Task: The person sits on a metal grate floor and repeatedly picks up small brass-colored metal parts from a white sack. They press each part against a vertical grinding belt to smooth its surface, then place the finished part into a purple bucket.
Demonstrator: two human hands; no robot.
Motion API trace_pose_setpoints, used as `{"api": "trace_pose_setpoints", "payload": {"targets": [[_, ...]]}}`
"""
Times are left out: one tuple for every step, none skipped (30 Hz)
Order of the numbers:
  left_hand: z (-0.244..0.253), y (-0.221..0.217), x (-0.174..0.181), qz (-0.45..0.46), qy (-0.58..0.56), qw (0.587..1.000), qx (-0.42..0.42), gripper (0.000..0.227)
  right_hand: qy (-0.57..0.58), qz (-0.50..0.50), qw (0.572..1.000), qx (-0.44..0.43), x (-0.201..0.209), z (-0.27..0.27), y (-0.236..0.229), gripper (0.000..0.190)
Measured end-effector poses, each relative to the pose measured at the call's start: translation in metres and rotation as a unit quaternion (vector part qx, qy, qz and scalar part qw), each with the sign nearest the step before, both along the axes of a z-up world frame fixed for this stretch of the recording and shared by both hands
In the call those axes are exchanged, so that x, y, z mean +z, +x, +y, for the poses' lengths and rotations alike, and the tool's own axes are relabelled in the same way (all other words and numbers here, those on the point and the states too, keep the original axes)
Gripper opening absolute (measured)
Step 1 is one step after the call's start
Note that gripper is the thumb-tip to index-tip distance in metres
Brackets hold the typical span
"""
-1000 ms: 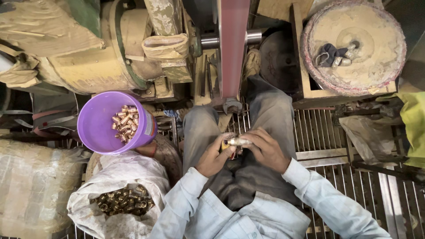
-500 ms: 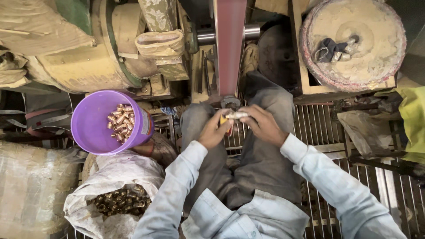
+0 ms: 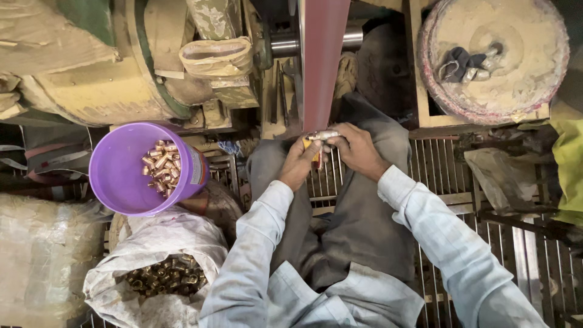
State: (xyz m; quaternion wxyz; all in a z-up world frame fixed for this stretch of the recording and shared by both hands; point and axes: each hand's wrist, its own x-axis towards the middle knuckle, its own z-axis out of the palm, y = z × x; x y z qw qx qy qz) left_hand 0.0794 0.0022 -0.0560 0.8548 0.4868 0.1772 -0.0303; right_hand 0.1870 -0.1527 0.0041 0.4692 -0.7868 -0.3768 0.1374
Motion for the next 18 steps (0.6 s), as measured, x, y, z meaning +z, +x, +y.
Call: {"api": "trace_pose_setpoints", "payload": {"targets": [[-0.0010,0.0000,0.0004,0.000,0.003,1.000,0.001,0.026,-0.008,0.006,1.000,-0.003,-0.0005,0.0006,0.0002,0.017],[-0.0015,-0.0003,0.0010,0.001,0.006,1.000,0.002,0.027,-0.016,0.013,1.000,-0.006,-0.0012,0.0012,0.0003,0.017],[-0.0012,0.0002,0.0019,0.011,0.010,1.000,0.001,0.026,-0.024,0.018,1.000,-0.008,-0.0018,0.0022,0.0012,0.017],[-0.0008,0.0006,0.0028,0.021,0.014,1.000,0.000,0.026,-0.024,0.020,0.999,-0.010,-0.0026,0.0032,0.0019,0.017],[-0.0008,0.0006,0.0037,0.031,0.017,0.999,-0.002,0.026,-0.024,0.022,0.999,-0.012,-0.0036,0.0038,0.0023,0.017],[-0.0008,0.0003,0.0044,0.028,0.020,0.999,-0.001,0.026,-0.025,0.024,0.999,-0.015,-0.0046,0.0040,0.0025,0.017],[-0.0012,0.0003,0.0047,0.024,0.023,0.999,-0.001,0.026,-0.026,0.028,0.999,-0.017,-0.0057,0.0040,0.0028,0.017],[-0.0020,0.0002,0.0048,0.020,0.026,0.999,-0.001,0.027,-0.027,0.032,0.999,-0.018,-0.0067,0.0037,0.0029,0.017],[-0.0022,0.0004,0.0045,0.024,0.021,0.999,0.001,0.026,-0.027,0.035,0.999,-0.020,-0.0076,0.0037,0.0030,0.017],[-0.0028,0.0001,0.0039,0.029,0.016,0.999,0.003,0.026,-0.027,0.041,0.999,-0.021,-0.0082,0.0035,0.0029,0.017],[-0.0029,0.0007,0.0030,0.033,0.012,0.999,0.005,0.026,-0.027,0.047,0.998,-0.021,-0.0087,0.0041,0.0035,0.017],[-0.0032,0.0016,0.0018,0.038,0.011,0.999,0.007,0.026,-0.027,0.052,0.998,-0.021,-0.0090,0.0047,0.0040,0.016],[-0.0034,0.0024,0.0006,0.044,0.010,0.999,0.010,0.026,-0.029,0.055,0.998,-0.021,-0.0091,0.0055,0.0041,0.016],[-0.0034,0.0029,-0.0005,0.050,0.009,0.999,0.012,0.026,-0.031,0.059,0.998,-0.022,-0.0090,0.0066,0.0043,0.016],[-0.0031,0.0035,-0.0013,0.047,0.006,0.999,0.013,0.026,-0.033,0.062,0.997,-0.022,-0.0087,0.0076,0.0042,0.016],[-0.0029,0.0041,-0.0017,0.045,0.003,0.999,0.013,0.027,-0.037,0.066,0.997,-0.027,-0.0078,0.0078,0.0032,0.016],[-0.0028,0.0041,-0.0016,0.041,0.001,0.999,0.013,0.027,-0.042,0.069,0.996,-0.033,-0.0067,0.0078,0.0021,0.016],[-0.0027,0.0034,-0.0011,0.039,-0.002,0.999,0.012,0.027,-0.046,0.073,0.996,-0.038,-0.0054,0.0078,0.0009,0.016]]}}
